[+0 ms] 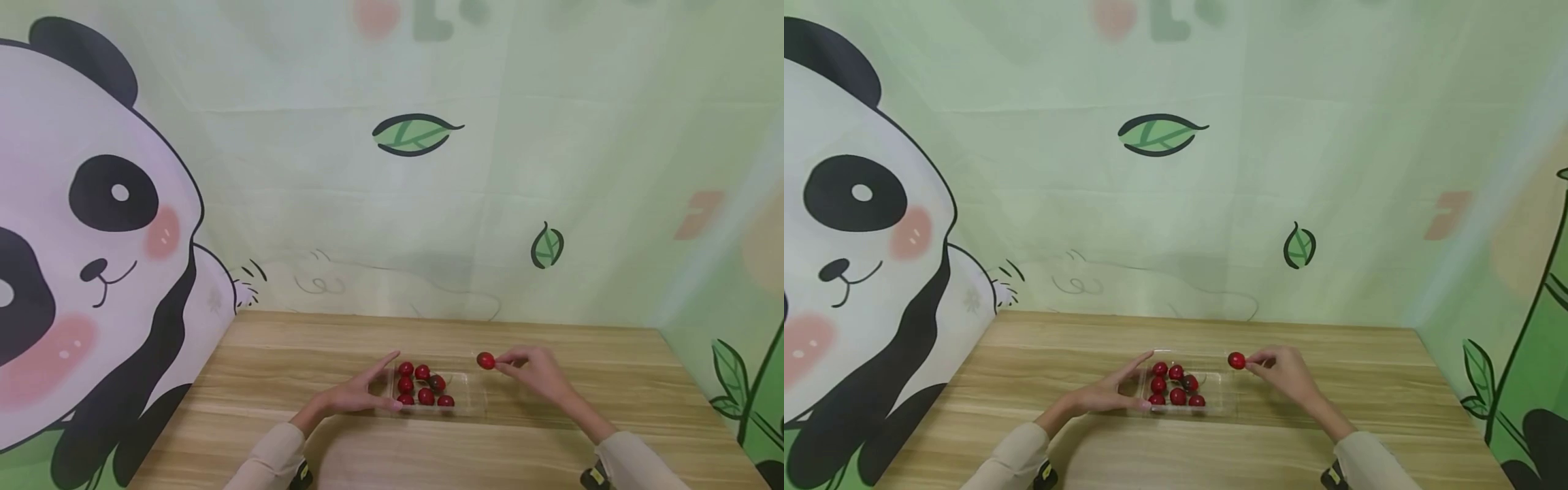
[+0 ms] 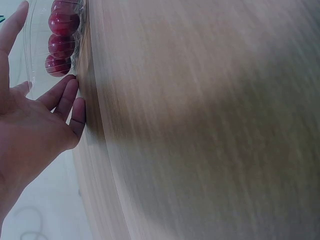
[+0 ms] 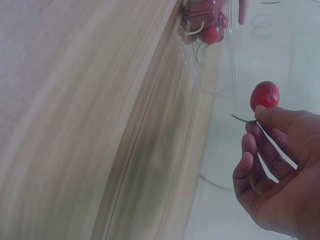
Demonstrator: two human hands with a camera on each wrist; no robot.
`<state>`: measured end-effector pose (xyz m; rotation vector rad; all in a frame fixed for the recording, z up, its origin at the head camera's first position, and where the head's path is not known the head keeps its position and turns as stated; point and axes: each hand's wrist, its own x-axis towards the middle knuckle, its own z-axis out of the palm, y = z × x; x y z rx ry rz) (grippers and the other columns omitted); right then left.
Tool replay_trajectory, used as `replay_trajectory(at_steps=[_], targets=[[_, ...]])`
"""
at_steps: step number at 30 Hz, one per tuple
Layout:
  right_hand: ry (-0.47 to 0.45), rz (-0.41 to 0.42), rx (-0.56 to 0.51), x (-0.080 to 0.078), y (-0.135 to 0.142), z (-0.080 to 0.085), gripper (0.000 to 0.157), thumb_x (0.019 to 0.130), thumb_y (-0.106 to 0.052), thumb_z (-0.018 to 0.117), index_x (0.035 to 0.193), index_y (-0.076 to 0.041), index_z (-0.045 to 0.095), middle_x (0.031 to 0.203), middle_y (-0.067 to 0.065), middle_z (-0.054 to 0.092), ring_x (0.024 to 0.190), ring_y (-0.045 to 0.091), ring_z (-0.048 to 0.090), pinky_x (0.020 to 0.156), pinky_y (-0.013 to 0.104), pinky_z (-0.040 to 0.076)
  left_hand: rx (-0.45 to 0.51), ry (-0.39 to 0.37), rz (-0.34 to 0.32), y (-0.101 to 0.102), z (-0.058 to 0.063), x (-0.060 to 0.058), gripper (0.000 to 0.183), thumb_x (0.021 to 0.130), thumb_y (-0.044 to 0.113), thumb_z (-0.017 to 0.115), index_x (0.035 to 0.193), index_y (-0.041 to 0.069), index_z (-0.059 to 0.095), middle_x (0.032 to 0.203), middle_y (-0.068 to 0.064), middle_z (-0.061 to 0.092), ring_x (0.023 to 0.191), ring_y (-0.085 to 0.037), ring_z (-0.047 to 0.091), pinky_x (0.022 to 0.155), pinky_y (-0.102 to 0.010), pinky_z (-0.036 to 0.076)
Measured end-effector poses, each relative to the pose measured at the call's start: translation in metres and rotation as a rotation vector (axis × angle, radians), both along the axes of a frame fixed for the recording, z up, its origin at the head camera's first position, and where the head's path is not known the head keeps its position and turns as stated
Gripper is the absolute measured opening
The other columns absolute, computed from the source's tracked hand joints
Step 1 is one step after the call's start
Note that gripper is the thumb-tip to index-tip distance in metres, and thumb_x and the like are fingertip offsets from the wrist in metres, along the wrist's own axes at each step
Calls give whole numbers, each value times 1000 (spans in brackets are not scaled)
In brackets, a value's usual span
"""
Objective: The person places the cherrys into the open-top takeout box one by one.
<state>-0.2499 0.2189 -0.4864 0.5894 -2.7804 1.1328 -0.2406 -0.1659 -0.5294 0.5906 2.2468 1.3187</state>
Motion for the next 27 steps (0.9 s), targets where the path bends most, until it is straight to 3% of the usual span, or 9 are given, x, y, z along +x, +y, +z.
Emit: replay_trajectory(at_steps=[14,27], targets=[[58,155,-35,0,-15,-2,7,89,-6,76,95,-6,80,90,7,79,77,4,66,69,20,57,5,-4,-7,2,1,-1,104,88,47,78,166,31,10,171,-15,18,156,-41,20,119,-71,22],[80,203,-9,0,-32,-5,7,89,-8,77,94,-9,81,87,1,78,76,2,63,68,19,53,12,-14,-1,0,2,2,104,89,46,78,166,31,10,171,-17,18,156,-42,20,119,-72,22]])
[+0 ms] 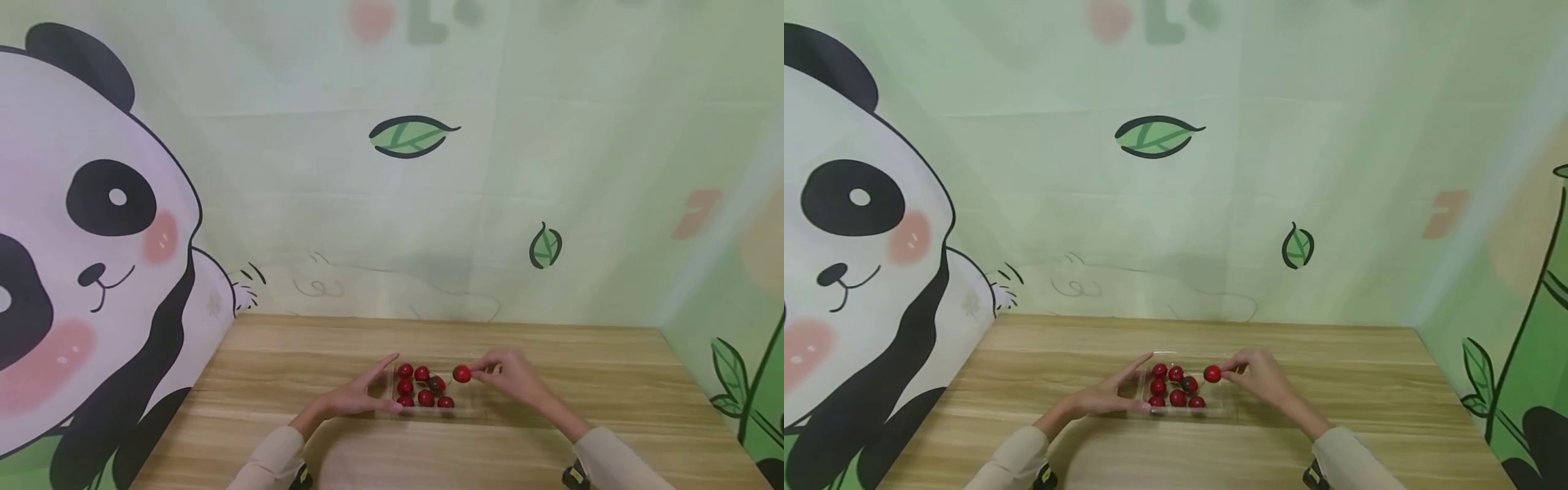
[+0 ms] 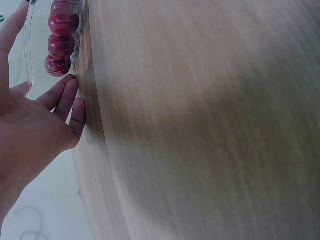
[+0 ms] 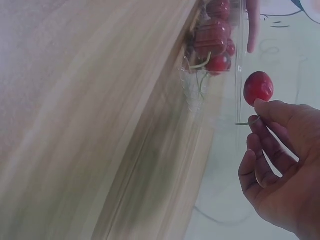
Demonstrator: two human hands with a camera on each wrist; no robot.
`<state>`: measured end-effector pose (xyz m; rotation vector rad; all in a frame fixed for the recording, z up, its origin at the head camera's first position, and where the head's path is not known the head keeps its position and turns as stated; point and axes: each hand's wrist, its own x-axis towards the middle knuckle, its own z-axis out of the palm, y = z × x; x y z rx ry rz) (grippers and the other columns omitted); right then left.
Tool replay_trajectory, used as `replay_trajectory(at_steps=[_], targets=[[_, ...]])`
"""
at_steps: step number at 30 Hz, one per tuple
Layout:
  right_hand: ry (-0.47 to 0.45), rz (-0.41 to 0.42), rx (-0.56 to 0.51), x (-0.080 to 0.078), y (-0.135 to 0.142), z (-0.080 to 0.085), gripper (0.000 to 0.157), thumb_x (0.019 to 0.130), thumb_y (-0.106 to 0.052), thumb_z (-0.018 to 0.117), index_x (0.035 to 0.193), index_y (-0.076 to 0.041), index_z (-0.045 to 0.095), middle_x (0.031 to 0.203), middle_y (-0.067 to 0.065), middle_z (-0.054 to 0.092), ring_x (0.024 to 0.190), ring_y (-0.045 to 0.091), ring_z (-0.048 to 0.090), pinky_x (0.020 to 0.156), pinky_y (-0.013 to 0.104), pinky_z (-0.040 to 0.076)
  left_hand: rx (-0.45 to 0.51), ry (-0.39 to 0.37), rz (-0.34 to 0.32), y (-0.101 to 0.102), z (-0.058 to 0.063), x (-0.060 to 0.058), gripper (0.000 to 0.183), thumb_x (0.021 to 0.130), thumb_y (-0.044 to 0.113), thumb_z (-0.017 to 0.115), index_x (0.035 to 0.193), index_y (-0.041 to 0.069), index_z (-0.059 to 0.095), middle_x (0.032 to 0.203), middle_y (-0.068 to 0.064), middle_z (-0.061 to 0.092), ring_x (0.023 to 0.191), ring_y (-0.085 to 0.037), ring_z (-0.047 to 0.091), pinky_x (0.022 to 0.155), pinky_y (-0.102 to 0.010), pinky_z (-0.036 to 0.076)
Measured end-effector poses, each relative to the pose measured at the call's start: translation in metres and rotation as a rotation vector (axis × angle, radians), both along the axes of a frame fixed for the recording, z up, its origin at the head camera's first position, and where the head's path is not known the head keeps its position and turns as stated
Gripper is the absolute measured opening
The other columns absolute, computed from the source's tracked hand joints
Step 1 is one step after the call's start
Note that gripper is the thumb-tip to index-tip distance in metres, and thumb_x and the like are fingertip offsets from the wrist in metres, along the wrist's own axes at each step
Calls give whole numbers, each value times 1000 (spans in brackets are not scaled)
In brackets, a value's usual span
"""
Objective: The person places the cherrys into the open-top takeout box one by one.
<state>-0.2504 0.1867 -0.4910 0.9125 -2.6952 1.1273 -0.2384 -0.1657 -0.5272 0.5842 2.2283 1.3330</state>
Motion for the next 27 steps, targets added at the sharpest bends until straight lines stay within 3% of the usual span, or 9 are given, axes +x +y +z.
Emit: replay_trajectory(at_steps=[11,18,27], targets=[[28,63,17,1,-15,-5,4,88,-9,77,91,-9,81,82,-1,76,75,1,62,67,18,50,6,0,-5,0,1,1,103,89,47,77,165,35,10,172,-16,16,157,-41,19,119,-73,21],[30,53,76,5,-28,-7,4,89,-15,77,90,-12,81,84,-5,76,81,6,60,79,34,51,2,12,-8,0,0,0,102,88,47,78,165,36,10,172,-13,16,157,-41,19,119,-73,21],[99,10,169,8,-38,-13,3,85,-14,80,88,-13,80,83,-7,74,80,10,56,71,21,44,4,7,-6,0,1,0,102,89,46,77,165,32,11,170,-17,19,156,-41,21,119,-72,22]])
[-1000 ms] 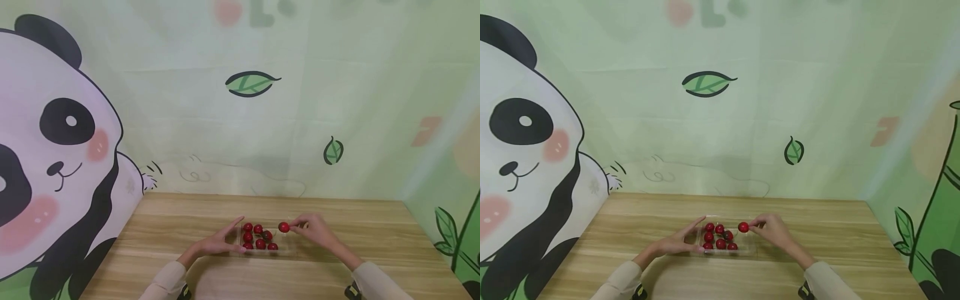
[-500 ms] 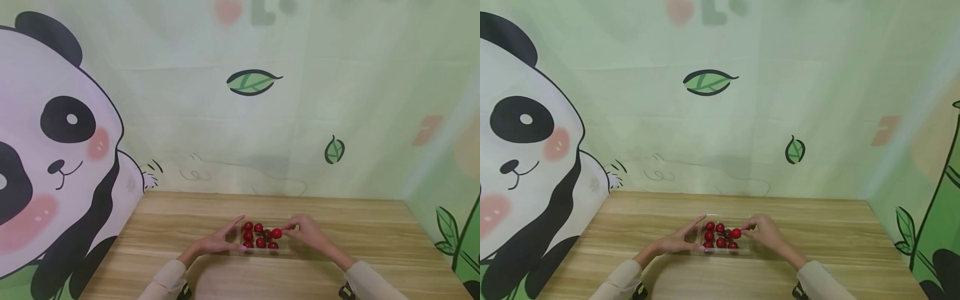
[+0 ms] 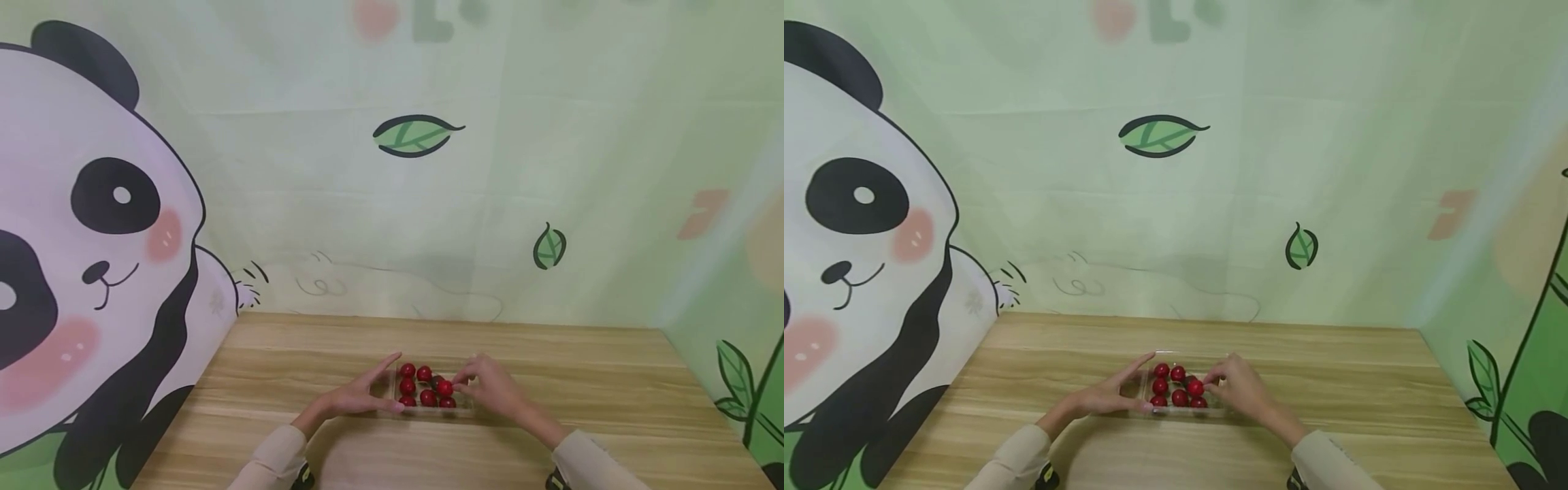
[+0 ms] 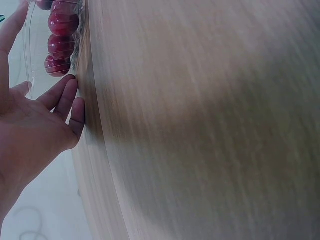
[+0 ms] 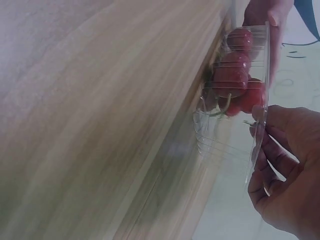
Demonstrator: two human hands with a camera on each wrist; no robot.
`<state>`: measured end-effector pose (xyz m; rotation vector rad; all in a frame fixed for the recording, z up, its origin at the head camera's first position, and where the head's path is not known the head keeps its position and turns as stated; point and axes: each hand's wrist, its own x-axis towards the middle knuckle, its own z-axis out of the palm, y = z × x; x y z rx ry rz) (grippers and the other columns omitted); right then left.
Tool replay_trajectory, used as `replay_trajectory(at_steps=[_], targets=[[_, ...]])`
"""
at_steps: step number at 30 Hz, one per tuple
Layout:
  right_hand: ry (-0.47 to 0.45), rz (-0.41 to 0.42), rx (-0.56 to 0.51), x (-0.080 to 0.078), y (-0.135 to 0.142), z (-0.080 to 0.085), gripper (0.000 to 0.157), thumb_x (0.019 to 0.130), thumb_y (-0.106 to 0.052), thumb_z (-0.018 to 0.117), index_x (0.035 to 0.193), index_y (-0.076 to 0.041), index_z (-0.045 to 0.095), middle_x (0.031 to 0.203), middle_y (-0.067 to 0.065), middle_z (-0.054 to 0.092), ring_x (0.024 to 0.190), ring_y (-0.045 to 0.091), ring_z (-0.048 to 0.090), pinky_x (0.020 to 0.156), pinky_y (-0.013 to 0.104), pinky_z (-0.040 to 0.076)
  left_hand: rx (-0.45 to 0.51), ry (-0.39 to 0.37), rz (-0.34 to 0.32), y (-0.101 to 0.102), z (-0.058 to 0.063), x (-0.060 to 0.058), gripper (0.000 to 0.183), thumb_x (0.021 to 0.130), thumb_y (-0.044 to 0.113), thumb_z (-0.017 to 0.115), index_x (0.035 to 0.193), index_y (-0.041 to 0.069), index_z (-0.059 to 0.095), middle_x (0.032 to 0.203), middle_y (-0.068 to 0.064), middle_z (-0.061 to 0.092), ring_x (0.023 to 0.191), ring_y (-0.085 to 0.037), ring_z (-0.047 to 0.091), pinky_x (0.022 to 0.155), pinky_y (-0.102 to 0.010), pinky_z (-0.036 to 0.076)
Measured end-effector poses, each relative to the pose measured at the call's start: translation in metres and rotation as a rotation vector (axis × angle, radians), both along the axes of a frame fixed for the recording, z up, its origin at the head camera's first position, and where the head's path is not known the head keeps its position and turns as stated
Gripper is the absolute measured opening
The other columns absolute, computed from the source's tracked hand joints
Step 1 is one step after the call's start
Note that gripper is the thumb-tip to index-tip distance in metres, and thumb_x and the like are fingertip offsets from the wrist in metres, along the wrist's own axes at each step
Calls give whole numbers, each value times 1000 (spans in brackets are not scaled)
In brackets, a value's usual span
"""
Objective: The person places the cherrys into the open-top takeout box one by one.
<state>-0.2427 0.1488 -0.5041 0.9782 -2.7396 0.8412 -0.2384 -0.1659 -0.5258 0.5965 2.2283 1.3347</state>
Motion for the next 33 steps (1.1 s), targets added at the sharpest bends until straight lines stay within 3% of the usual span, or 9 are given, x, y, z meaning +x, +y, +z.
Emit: replay_trajectory(at_steps=[5,13,21,33], targets=[[81,-4,42,-1,-4,-4,4,83,-12,83,85,-15,80,79,-7,74,77,14,59,71,23,45,-5,-1,1,1,1,0,103,89,46,77,166,28,10,171,-16,18,156,-41,20,119,-73,22],[173,-44,127,-4,-11,-14,7,78,-15,86,82,-18,80,78,-7,76,77,7,53,72,24,40,3,2,0,-1,0,0,105,88,47,78,166,25,10,171,-15,18,156,-41,20,120,-72,20],[177,-72,153,-3,-19,-17,9,77,-19,87,80,-18,79,79,-6,75,79,9,53,75,30,42,-2,3,0,-1,-2,-1,106,88,49,77,166,26,9,171,-15,18,157,-41,20,119,-73,20],[189,-51,207,-4,-21,-15,8,79,-22,87,82,-19,80,82,-6,76,80,10,55,73,27,37,-5,7,3,-1,-2,-1,107,87,49,78,166,26,9,172,-11,16,157,-40,20,119,-72,21]])
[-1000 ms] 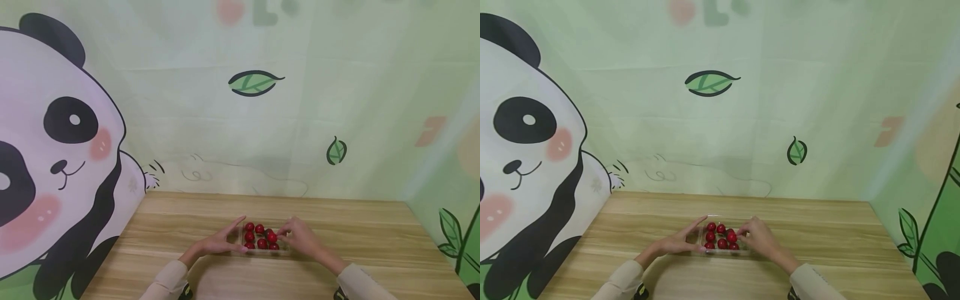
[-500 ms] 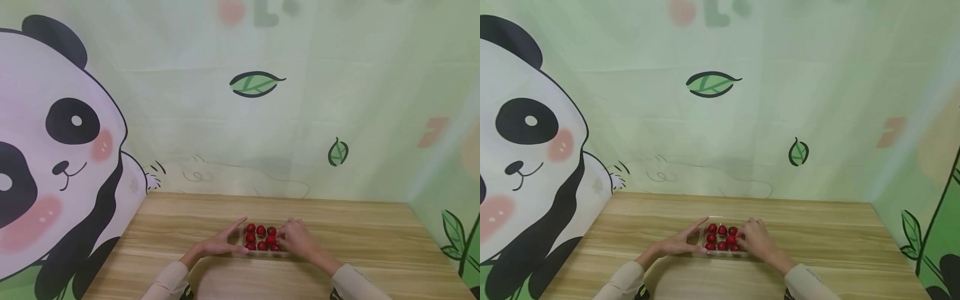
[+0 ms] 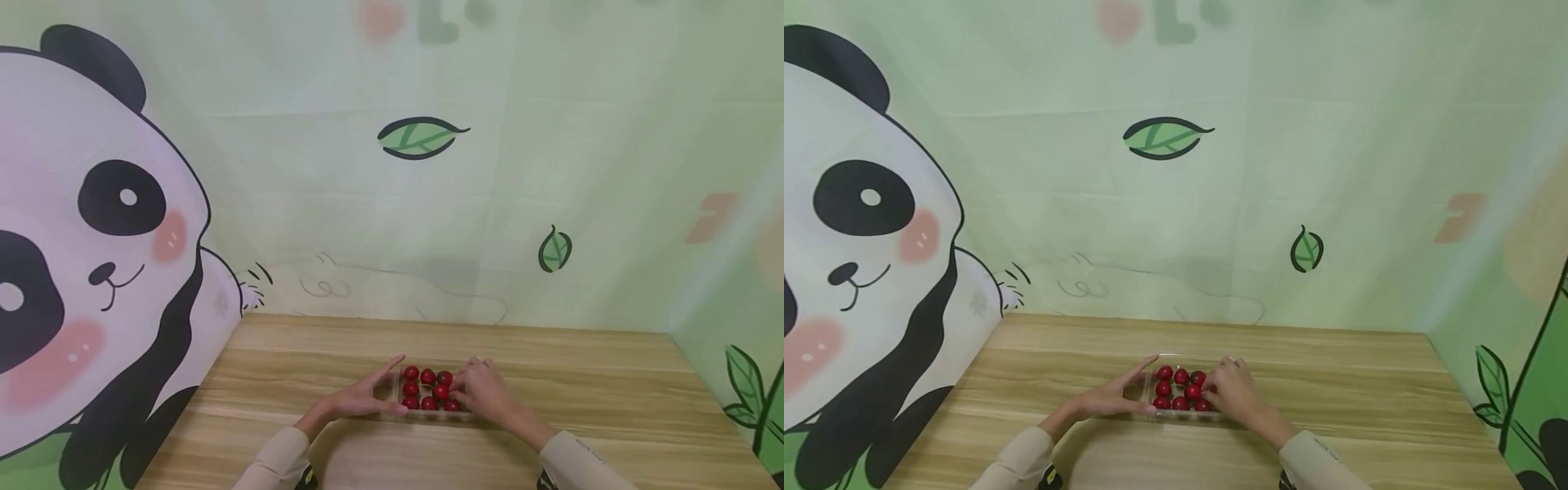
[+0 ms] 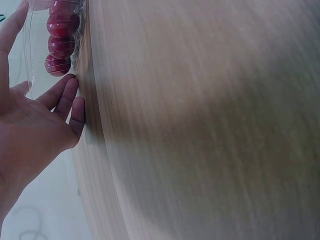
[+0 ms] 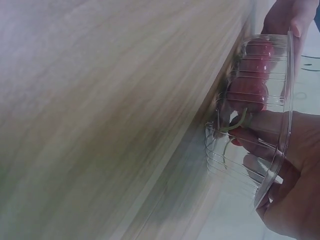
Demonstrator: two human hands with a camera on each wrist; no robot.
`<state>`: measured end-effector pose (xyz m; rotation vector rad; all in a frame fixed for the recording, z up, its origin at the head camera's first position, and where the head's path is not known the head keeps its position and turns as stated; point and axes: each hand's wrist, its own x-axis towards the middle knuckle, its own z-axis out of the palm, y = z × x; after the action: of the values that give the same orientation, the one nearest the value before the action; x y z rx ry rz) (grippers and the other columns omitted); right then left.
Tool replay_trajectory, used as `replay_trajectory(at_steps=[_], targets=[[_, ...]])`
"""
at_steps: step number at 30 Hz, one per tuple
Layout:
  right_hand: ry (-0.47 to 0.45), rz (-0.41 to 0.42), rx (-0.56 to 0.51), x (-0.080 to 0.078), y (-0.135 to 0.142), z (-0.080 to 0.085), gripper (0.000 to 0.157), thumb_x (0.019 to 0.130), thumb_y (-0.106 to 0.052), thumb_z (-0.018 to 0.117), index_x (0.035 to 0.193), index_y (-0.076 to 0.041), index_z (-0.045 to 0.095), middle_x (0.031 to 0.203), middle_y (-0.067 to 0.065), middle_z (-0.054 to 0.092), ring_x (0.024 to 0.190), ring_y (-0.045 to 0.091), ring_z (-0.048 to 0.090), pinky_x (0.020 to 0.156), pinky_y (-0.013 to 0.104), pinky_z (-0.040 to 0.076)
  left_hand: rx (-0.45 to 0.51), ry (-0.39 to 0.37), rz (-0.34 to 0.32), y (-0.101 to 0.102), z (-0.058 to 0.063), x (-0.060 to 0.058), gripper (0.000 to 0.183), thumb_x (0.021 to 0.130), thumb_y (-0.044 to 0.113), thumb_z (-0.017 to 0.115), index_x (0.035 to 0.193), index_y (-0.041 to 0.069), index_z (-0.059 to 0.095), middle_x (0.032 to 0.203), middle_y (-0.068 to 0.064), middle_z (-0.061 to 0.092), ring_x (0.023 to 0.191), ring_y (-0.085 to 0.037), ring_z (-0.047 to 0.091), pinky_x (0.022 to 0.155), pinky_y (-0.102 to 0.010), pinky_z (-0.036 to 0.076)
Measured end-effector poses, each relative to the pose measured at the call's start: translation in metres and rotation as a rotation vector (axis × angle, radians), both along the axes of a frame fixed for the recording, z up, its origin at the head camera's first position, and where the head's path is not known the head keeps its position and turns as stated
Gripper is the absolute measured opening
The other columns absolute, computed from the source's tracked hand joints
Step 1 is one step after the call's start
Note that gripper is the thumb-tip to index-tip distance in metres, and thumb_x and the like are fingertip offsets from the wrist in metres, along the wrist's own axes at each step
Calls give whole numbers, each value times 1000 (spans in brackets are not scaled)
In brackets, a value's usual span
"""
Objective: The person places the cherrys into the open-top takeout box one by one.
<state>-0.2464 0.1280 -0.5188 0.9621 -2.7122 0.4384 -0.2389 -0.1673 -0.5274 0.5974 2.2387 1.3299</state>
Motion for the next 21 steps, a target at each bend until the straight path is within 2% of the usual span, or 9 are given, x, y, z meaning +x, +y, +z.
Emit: replay_trajectory(at_steps=[5,10,13,17,21], targets=[[-9,10,-5,-1,1,0,7,79,-22,86,84,-19,81,83,-6,77,81,10,56,73,26,37,-3,3,-1,0,-2,-1,107,87,49,78,166,27,9,171,-14,18,156,-41,21,119,-73,21],[-53,38,-73,-3,4,3,7,80,-16,85,85,-15,81,83,-2,77,80,10,54,73,26,39,-2,0,-4,0,0,-1,107,88,48,78,166,26,9,170,-17,20,156,-42,22,119,-73,21],[-54,63,-105,-5,6,4,7,80,-13,84,86,-13,81,83,-1,77,80,11,56,74,27,44,-5,2,-7,0,0,-2,107,88,48,78,166,26,8,170,-19,20,155,-43,22,119,-73,21],[-7,83,-131,-4,11,6,7,83,-12,82,89,-9,80,88,3,76,87,18,61,79,35,53,-12,-3,-10,-1,0,-3,107,88,48,78,166,26,7,170,-19,20,156,-43,22,119,-73,21],[27,56,-167,-3,16,5,15,85,-13,81,98,-6,78,96,6,73,95,23,62,86,42,55,-18,-11,-18,-1,2,-3,108,88,48,77,166,26,5,171,-19,17,156,-44,19,119,-73,20]])
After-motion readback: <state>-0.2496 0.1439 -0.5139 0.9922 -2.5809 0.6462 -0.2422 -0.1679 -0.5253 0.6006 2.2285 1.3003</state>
